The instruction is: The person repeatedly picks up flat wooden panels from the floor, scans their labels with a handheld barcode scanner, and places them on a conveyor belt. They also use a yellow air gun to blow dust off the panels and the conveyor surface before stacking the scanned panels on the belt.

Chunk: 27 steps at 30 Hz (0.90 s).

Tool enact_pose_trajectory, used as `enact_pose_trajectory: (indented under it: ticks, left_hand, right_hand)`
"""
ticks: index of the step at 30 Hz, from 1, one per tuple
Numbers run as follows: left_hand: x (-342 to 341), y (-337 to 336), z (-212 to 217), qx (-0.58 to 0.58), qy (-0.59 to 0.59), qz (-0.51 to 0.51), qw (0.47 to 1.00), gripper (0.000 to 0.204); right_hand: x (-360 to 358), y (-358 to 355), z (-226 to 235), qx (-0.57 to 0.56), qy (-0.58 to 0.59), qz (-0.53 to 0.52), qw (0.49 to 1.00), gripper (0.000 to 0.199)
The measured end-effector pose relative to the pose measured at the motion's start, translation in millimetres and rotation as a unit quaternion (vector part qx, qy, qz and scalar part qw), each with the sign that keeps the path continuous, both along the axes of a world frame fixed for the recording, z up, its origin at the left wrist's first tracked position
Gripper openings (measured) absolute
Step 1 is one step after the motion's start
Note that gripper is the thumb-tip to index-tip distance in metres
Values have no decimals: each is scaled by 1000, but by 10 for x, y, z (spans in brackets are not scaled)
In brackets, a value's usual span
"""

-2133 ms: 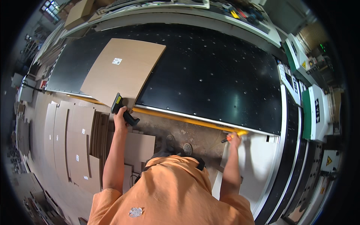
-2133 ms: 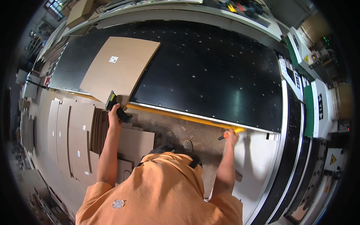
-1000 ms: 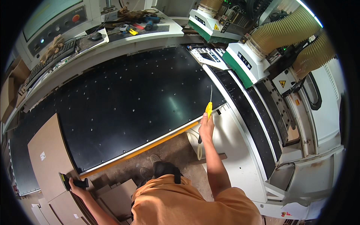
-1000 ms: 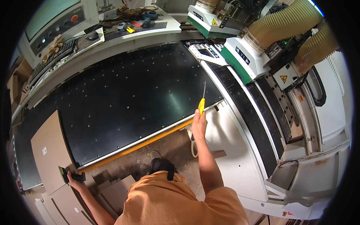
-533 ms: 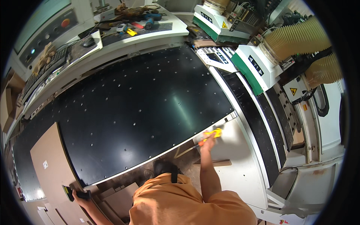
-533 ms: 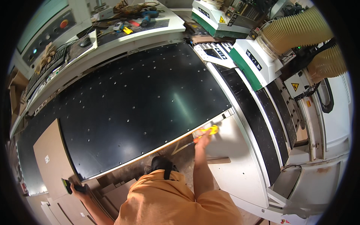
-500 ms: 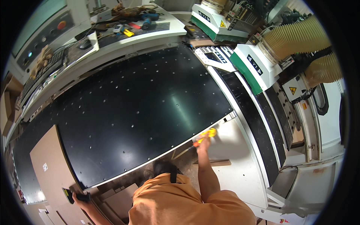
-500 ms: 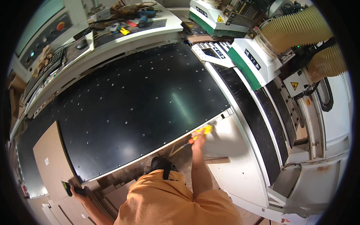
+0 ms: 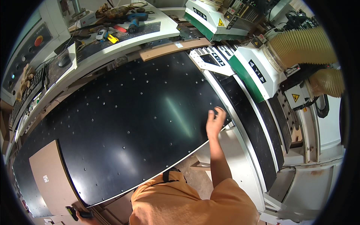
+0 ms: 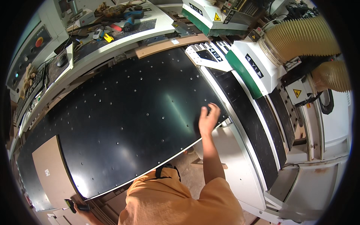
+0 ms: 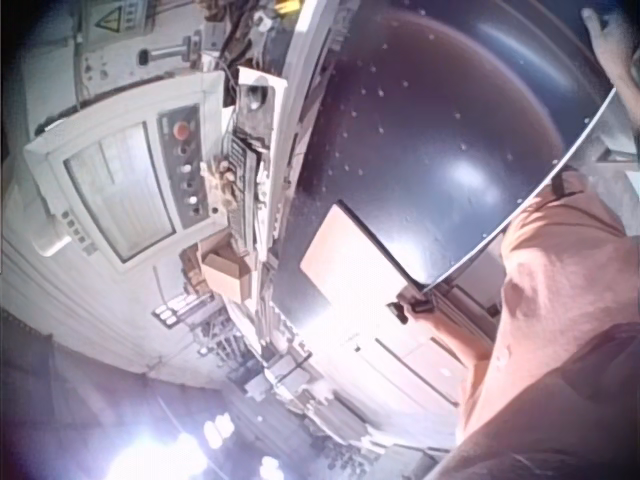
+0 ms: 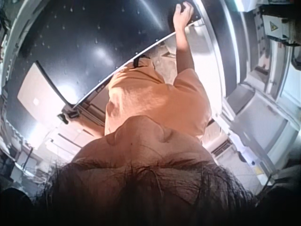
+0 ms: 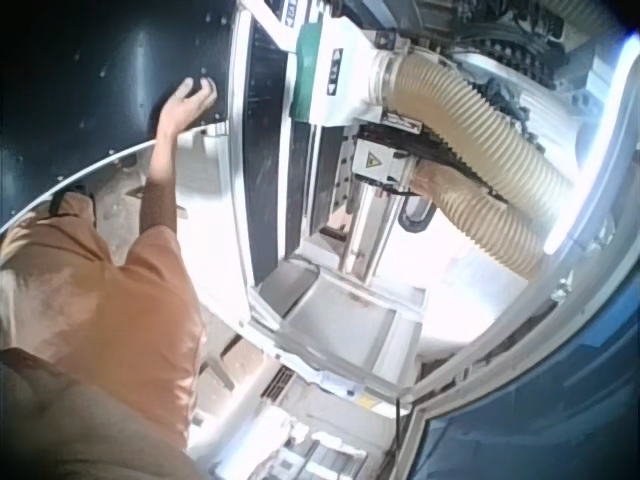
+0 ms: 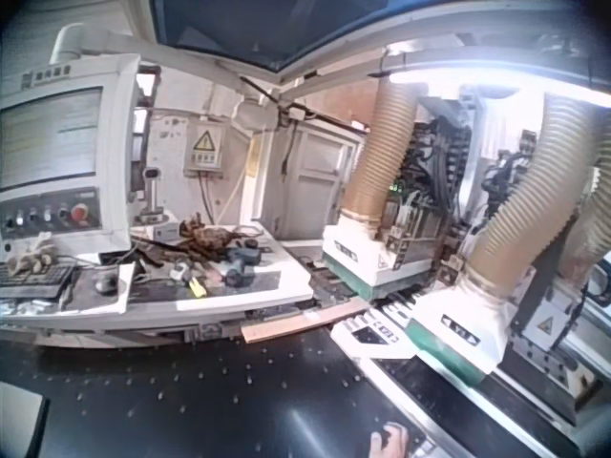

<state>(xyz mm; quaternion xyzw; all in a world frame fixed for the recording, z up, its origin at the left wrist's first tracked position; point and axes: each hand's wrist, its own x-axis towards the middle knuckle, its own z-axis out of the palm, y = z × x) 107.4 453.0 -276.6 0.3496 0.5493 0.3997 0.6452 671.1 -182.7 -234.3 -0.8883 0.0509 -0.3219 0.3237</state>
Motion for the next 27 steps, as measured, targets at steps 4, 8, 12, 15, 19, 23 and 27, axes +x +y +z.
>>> enact_pose_trajectory:
  ticks: [4, 8, 12, 15, 19, 23, 27]
  left_hand:
    - [66, -134, -33, 8, 13, -4, 1000, 32]
    - [226, -394, 12, -16, 31, 65, 997, 30]
    - [372, -546, 46, 7, 16, 5, 1000, 27]
    - [444, -594, 65, 25, 33, 7, 999, 25]
    - [537, -638, 142, 44, 42, 39, 997, 23]
    - [626, -664, 247, 34, 53, 46, 997, 22]
    - [657, -652, 284, 28, 64, 5, 998, 23]
  right_hand:
    - [452, 723, 20, -102, 73, 134, 983, 31]
    - [909, 1174, -15, -117, 63, 228, 965, 32]
    - [1211, 1542, 30, -151, 47, 295, 942, 33]
    - [1328, 1833, 27, -173, 35, 356, 918, 32]
    - [1471, 2263, -70, -186, -13, 443, 877, 33]
    - [1757, 2712, -125, -211, -42, 493, 843, 37]
    - [2261, 3131, -47, -286, 21, 473, 833, 57]
